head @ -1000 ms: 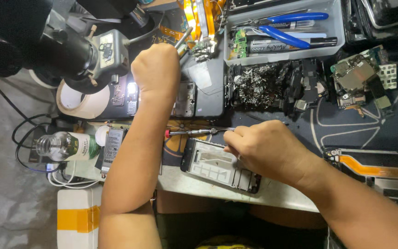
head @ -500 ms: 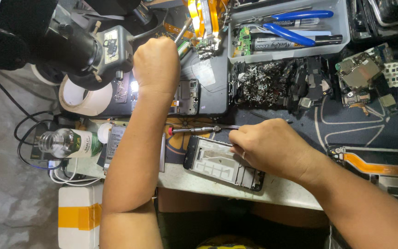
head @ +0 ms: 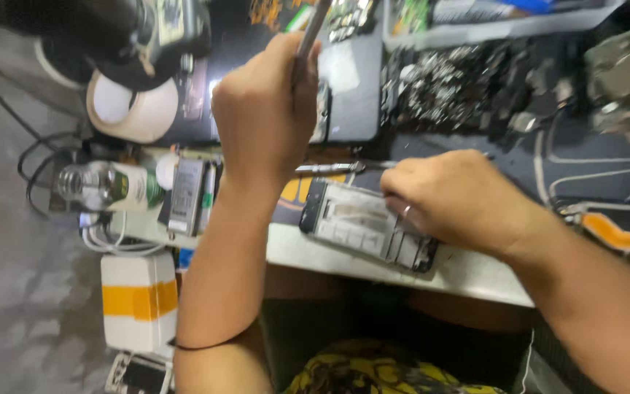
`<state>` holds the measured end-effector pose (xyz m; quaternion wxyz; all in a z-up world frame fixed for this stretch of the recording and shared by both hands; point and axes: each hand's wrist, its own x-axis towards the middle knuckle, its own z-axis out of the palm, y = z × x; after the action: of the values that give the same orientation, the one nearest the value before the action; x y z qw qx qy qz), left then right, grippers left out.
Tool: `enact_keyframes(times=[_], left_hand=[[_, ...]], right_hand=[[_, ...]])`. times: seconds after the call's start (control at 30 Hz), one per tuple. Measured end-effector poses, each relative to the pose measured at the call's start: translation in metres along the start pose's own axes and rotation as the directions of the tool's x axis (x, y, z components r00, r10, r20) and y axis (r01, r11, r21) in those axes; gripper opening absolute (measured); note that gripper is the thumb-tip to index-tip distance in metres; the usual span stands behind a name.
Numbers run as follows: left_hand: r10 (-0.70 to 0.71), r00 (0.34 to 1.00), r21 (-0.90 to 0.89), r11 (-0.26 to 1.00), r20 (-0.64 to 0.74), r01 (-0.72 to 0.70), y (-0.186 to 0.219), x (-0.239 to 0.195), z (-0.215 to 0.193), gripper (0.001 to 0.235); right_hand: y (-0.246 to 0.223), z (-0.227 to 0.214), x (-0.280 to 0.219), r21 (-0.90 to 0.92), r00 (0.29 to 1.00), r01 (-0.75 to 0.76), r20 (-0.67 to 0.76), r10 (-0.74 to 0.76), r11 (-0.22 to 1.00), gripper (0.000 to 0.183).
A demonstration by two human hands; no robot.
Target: The person uses a screwdriver to remove screws from a disassembled smartphone and then uses tweezers to lift and remove a small internal component. The removed parts are placed on the workbench.
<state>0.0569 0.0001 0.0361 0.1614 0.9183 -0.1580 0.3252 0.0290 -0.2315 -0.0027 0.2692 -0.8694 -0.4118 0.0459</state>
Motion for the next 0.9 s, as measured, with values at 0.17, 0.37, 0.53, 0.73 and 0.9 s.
enact_keyframes(times=[0.17, 0.37, 0.53, 0.73, 0.9], left_hand=[[-0.280, 0.959, -0.581, 0.788, -0.044, 0.203, 0.023, -0.078, -0.035, 0.012], [-0.329, 0.944, -0.597, 0.763, -0.032, 0.246, 0.022, -0.142, -0.033, 0.016], [-0.479, 0.878, -0.720, 0.614, -0.014, 0.323, 0.016, -0.164, -0.023, 0.017], [-0.542, 0.840, -0.860, 0.428, 0.001, 0.277, 0.012, -0.171, -0.016, 0.013], [-0.534, 0.845, -0.881, 0.408, -0.017, 0.240, 0.011, -0.173, -0.013, 0.019]], right_hand=[[-0.001, 0.001, 0.001, -0.005, 1.000, -0.005, -0.007, 0.005, 1.000, 0.013], [-0.003, 0.005, 0.002, -0.041, 0.998, -0.059, 0.020, 0.060, 0.997, 0.013], [-0.009, 0.007, -0.001, -0.203, 0.985, -0.109, 0.113, 0.134, 0.973, 0.011], [-0.010, 0.009, 0.001, -0.281, 0.935, -0.204, 0.229, 0.272, 0.938, 0.014], [-0.008, 0.008, 0.000, -0.274, 0.914, -0.239, 0.261, 0.311, 0.932, 0.017]])
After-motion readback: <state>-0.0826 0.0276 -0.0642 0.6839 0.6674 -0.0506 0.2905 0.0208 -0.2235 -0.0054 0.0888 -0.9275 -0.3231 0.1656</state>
